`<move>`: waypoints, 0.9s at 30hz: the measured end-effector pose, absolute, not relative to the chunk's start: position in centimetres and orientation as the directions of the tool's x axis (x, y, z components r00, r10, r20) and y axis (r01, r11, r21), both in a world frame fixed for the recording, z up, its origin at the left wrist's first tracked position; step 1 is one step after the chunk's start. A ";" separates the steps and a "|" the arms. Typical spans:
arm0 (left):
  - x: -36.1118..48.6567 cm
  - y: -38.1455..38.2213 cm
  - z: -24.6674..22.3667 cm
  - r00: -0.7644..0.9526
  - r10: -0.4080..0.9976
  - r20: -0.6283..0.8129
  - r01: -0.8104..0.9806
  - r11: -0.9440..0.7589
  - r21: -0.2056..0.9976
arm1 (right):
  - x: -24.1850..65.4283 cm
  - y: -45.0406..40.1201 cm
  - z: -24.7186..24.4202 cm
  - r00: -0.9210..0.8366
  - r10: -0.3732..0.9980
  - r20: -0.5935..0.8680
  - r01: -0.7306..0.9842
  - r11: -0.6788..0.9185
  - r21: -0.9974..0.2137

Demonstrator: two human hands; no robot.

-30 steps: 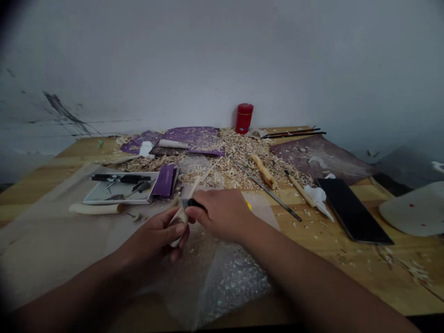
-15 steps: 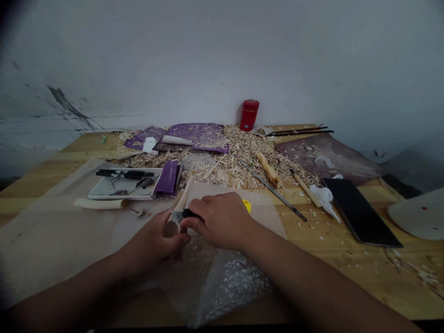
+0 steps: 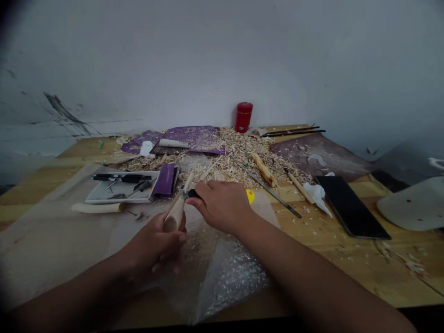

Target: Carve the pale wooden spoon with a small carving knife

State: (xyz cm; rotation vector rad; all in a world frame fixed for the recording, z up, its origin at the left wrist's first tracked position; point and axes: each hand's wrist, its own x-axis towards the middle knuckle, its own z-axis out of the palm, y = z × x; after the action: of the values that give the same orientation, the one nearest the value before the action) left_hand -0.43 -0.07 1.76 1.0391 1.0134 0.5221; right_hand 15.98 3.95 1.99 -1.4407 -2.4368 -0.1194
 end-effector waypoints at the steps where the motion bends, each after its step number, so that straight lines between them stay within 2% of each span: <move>1: -0.4 -0.3 1.9 0.452 0.766 -0.458 0.131 0.451 0.883 | 16.5 4.4 2.0 -0.414 0.857 0.308 0.883 0.460 -0.093; 5: -0.5 -1.1 1.7 0.495 0.683 -0.537 0.276 0.463 0.842 | 20.0 6.8 1.8 -0.062 0.935 0.349 0.968 0.142 -0.207; 7: -0.7 -1.0 1.2 0.562 0.675 -0.478 0.190 0.458 0.869 | 21.3 7.3 1.8 -0.037 0.931 0.364 0.946 0.150 -0.289; 10: -1.0 -0.3 0.4 0.568 0.745 -0.350 0.019 0.414 0.910 | 20.6 6.5 1.8 -0.181 0.915 0.361 0.885 0.311 -0.345; 13: -1.1 0.3 0.1 0.515 0.796 -0.317 -0.020 0.381 0.924 | 18.3 4.9 1.8 -0.387 0.867 0.312 0.799 0.485 -0.356; 16: -1.1 0.7 0.5 0.469 0.818 -0.332 0.046 0.353 0.935 | 16.5 3.7 1.7 -0.561 0.792 0.242 0.715 0.611 -0.340; 18: -1.1 0.9 1.0 0.428 0.834 -0.349 0.133 0.324 0.937 | 16.0 3.4 1.5 -0.616 0.757 0.218 0.689 0.652 -0.318; 27: -0.7 0.9 1.9 0.316 0.893 -0.319 0.344 0.205 0.916 | 15.4 3.1 1.1 -0.658 0.737 0.154 0.698 0.674 -0.243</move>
State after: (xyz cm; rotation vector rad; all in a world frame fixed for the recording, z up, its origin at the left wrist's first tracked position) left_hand -0.74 0.88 1.93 1.3680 1.2508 0.5710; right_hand 15.41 3.12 1.14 -1.1557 -2.6487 0.2382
